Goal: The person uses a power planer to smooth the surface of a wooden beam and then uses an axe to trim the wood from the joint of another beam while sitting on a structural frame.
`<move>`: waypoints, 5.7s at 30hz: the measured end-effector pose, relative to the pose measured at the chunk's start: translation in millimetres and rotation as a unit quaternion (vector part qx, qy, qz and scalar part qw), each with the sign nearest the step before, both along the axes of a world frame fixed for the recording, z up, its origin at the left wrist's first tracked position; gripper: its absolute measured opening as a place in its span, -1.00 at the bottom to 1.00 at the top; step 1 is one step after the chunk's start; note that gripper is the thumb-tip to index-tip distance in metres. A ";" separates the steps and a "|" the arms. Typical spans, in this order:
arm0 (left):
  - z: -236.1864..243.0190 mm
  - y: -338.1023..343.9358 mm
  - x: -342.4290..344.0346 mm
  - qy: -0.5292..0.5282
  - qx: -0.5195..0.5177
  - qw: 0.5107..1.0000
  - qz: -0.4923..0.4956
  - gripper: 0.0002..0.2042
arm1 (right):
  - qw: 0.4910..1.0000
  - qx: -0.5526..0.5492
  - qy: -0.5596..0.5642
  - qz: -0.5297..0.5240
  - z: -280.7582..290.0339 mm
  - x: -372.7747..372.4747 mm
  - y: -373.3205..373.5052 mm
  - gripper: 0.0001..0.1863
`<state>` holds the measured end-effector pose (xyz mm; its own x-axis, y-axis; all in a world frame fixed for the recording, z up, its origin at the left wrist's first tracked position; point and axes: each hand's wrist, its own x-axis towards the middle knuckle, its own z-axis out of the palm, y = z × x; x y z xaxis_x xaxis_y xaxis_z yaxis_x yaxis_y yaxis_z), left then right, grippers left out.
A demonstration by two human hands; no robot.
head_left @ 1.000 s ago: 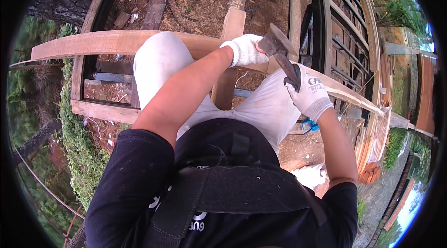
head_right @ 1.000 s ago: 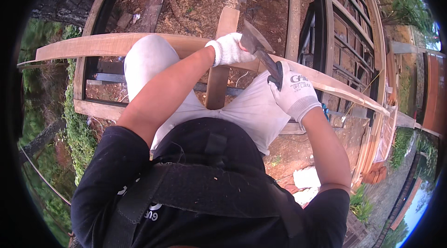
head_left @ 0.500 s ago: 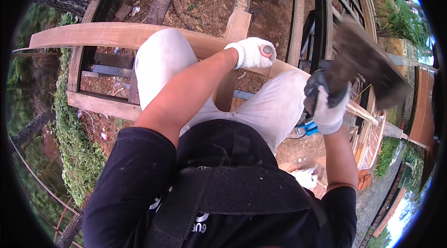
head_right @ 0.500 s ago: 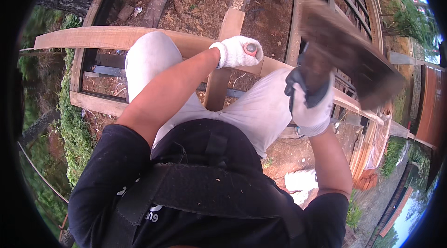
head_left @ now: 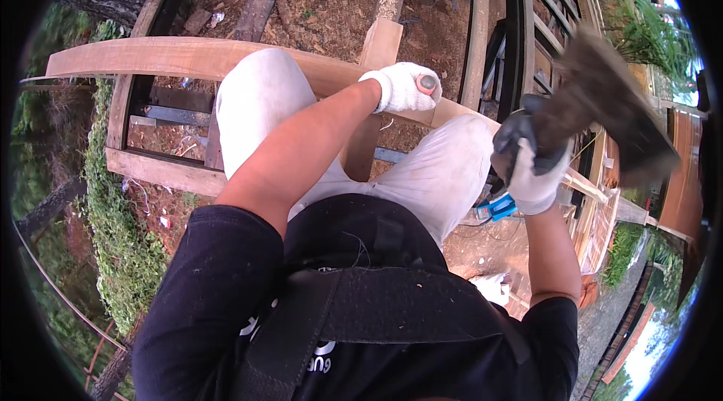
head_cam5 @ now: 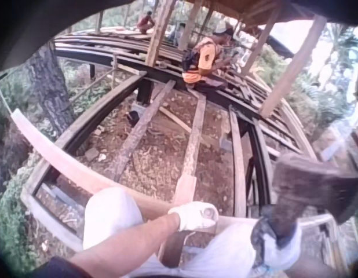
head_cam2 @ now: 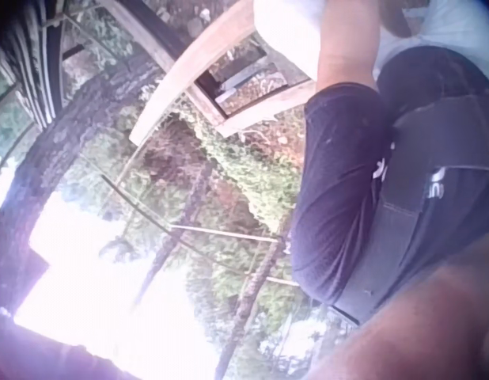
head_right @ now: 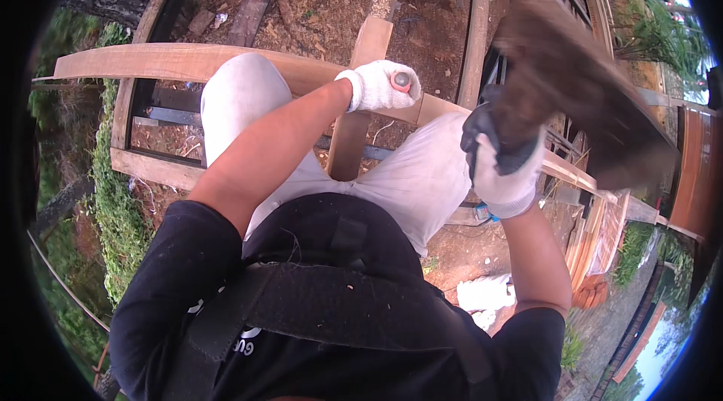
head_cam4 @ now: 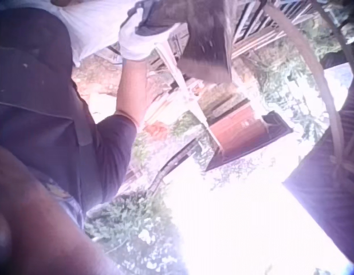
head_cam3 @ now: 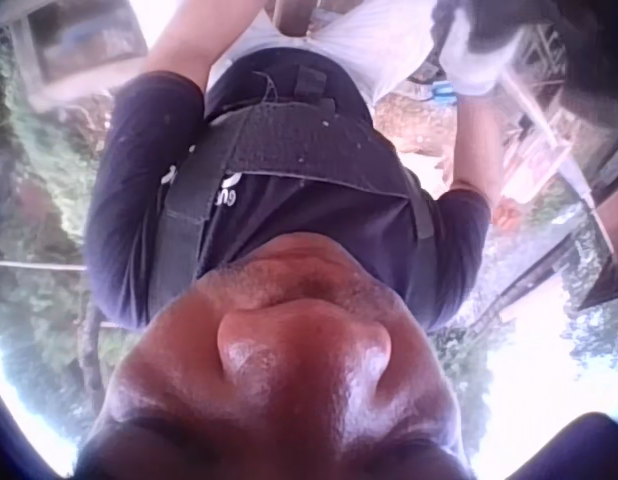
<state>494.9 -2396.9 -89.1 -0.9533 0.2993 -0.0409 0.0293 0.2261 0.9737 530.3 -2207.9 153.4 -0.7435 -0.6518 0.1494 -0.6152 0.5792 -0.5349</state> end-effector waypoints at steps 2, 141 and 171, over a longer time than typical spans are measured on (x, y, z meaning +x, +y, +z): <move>-1.4 -1.9 -9.3 -0.024 0.152 0.986 -0.064 -0.84 | 0.895 0.439 -0.071 0.007 -32.9 -9.6 3.7 -0.47; 16.7 -135.8 94.4 -0.007 0.316 0.925 0.210 -0.84 | 0.887 -0.169 -0.421 -0.084 -87.6 25.0 8.5 -0.57; 6.1 -91.6 82.4 0.068 0.012 0.990 0.122 -0.81 | 0.897 -0.367 -0.198 0.146 16.1 18.8 -77.3 -0.36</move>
<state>577.3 -2488.4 -83.0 -0.9935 0.0580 0.0977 0.1082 0.2205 0.9694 549.1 -2285.3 169.5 -0.6461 -0.6617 0.3804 -0.3615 -0.1737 -0.9161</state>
